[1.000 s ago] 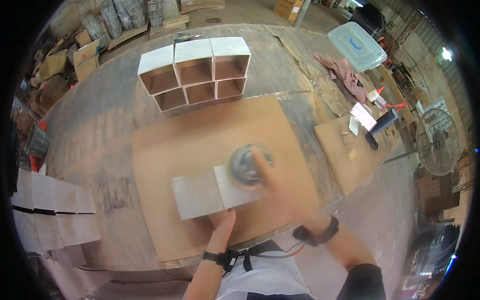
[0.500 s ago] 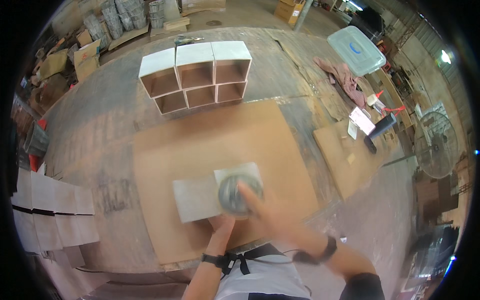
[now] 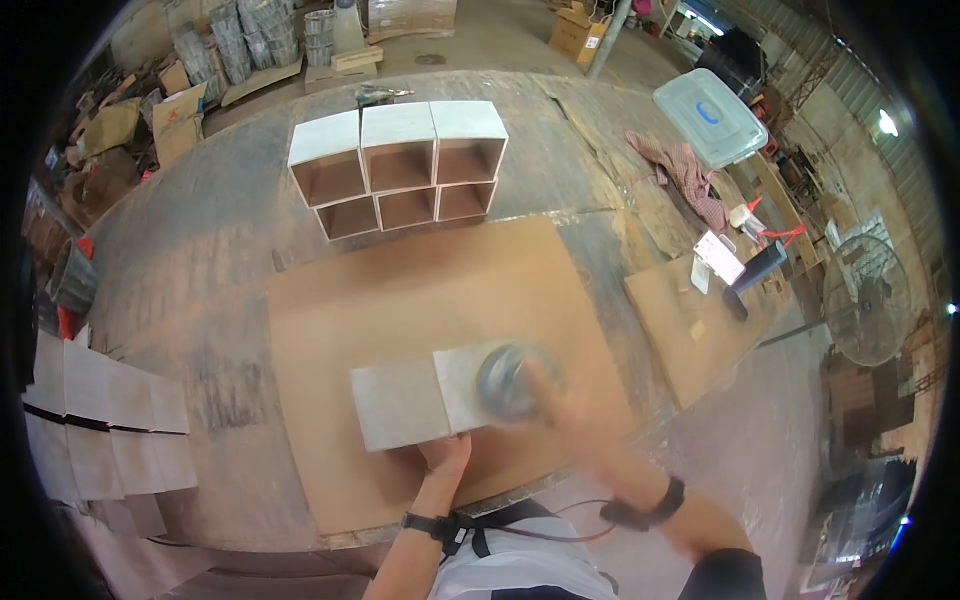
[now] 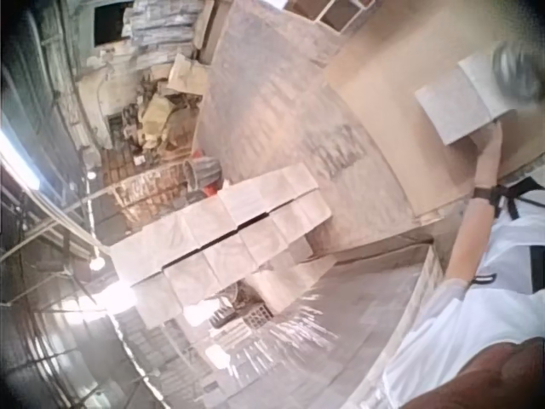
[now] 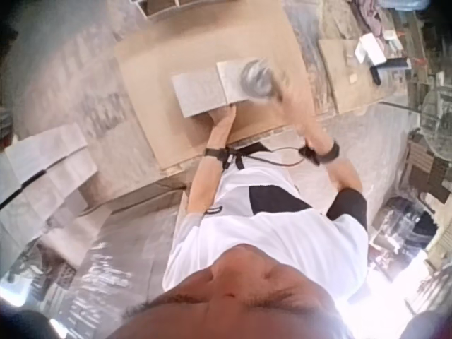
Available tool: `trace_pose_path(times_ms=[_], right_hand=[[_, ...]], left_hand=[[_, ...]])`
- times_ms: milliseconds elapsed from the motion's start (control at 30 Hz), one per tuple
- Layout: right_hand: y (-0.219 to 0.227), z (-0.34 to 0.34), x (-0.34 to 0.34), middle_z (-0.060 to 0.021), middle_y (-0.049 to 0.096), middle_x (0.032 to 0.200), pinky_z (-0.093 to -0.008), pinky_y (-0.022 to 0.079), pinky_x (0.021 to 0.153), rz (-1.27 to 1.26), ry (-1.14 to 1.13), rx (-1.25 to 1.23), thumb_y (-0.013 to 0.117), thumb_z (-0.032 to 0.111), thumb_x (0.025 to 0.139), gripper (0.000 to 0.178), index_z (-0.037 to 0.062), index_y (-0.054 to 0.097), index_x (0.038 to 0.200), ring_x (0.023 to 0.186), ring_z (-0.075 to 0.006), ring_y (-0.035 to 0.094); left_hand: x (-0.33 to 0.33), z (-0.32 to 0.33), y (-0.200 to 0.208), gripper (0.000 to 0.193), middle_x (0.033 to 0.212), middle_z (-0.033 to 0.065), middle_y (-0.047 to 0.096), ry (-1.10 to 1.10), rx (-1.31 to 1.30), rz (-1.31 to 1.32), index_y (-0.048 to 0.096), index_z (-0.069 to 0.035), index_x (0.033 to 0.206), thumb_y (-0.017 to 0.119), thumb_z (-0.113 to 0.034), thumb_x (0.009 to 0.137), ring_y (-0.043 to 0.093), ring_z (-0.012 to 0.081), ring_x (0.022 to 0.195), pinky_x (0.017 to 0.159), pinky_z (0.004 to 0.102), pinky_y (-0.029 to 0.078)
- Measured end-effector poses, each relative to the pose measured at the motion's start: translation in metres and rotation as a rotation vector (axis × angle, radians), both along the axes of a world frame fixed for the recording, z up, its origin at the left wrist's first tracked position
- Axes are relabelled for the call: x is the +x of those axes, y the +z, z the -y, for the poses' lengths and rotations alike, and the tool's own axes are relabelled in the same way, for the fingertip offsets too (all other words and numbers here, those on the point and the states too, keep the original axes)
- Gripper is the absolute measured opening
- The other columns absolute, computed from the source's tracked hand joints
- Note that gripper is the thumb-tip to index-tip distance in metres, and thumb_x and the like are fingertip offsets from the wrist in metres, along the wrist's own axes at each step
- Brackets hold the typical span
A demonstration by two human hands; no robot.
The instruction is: Sanding a small white wooden box using a power sander.
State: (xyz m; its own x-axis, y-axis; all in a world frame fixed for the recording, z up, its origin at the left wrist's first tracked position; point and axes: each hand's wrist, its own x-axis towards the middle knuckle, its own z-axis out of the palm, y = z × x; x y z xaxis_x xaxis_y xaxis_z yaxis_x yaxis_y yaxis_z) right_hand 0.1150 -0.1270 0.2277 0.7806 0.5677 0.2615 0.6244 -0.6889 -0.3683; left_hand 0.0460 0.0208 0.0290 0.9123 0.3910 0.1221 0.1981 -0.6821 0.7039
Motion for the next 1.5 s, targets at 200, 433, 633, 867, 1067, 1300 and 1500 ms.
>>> trace_pose_path(times_ms=[200, 433, 633, 867, 1067, 1300, 1500], right_hand=[[0.016, -0.011, 0.007, -0.0284, 0.051, 0.117, -0.0463, 0.042, 0.09, -0.28, -0.091, -0.045, 0.066, 0.006, 0.071, 0.072, 0.0122, 0.04, 0.137, 0.108, -0.0423, 0.052], [0.005, -0.022, 0.005, -0.025, 0.048, 0.124, -0.0413, 0.044, 0.088, -0.197, -0.001, -0.105, 0.067, 0.008, 0.07, 0.072, 0.0104, 0.04, 0.137, 0.106, -0.0393, 0.054], [0.002, -0.017, -0.02, -0.0265, 0.049, 0.121, -0.0416, 0.045, 0.087, -0.243, -0.012, 0.003, 0.065, 0.006, 0.072, 0.072, 0.0089, 0.037, 0.138, 0.105, -0.0385, 0.055], [-0.006, -0.01, 0.014, -0.0282, 0.05, 0.118, -0.0441, 0.044, 0.088, -0.247, -0.041, 0.036, 0.068, 0.009, 0.073, 0.072, 0.0123, 0.038, 0.139, 0.109, -0.0395, 0.053], [0.004, -0.028, -0.023, -0.0259, 0.052, 0.117, -0.0423, 0.044, 0.089, -0.265, 0.135, -0.138, 0.068, 0.006, 0.071, 0.075, 0.0073, 0.036, 0.139, 0.11, -0.0335, 0.053], [-0.028, -0.007, -0.018, -0.0251, 0.054, 0.115, -0.0413, 0.05, 0.074, -0.2, -0.013, 0.046, 0.068, 0.009, 0.072, 0.077, 0.0107, 0.033, 0.141, 0.093, -0.0379, 0.058], [-0.001, -0.109, -0.05, -0.0241, 0.054, 0.097, -0.0448, 0.05, 0.068, -0.299, 0.236, -0.018, 0.064, 0.012, 0.073, 0.072, 0.0196, 0.036, 0.139, 0.081, -0.0398, 0.059]], left_hand=[[-0.007, 0.001, -0.005, 0.061, 0.13, 0.0161, 0.049, -0.036, 0.103, -0.033, 0.053, -0.012, 0.126, 0.072, -0.027, 0.07, 0.04, 0.0384, 0.124, 0.104, 0.0518, 0.029], [-0.005, -0.002, -0.01, 0.062, 0.132, 0.0167, 0.047, -0.042, 0.083, -0.047, 0.052, -0.01, 0.126, 0.071, -0.027, 0.07, 0.039, 0.0383, 0.125, 0.103, 0.0524, 0.03], [-0.002, -0.002, 0.003, 0.065, 0.134, 0.0165, 0.045, -0.015, 0.018, 0.013, 0.048, -0.011, 0.13, 0.071, -0.027, 0.071, 0.038, 0.0381, 0.126, 0.105, 0.0523, 0.028], [-0.006, -0.002, 0.003, 0.063, 0.133, 0.0157, 0.046, -0.047, 0.017, -0.151, 0.049, -0.013, 0.129, 0.071, -0.026, 0.072, 0.038, 0.0362, 0.126, 0.105, 0.0507, 0.029], [-0.001, -0.001, 0.006, 0.058, 0.128, 0.0159, 0.05, 0.036, -0.712, 0.316, 0.052, -0.013, 0.126, 0.07, -0.025, 0.072, 0.041, 0.0336, 0.124, 0.103, 0.0491, 0.032], [0.002, 0.008, -0.004, 0.052, 0.124, 0.0157, 0.053, -0.026, 0.12, 0.086, 0.056, -0.011, 0.121, 0.068, -0.022, 0.072, 0.046, 0.0366, 0.119, 0.1, 0.0485, 0.035], [-0.003, -0.005, 0.004, 0.051, 0.123, 0.0156, 0.054, 0.085, -0.122, 0.118, 0.057, -0.01, 0.12, 0.068, -0.02, 0.071, 0.047, 0.0374, 0.117, 0.099, 0.0482, 0.036]])
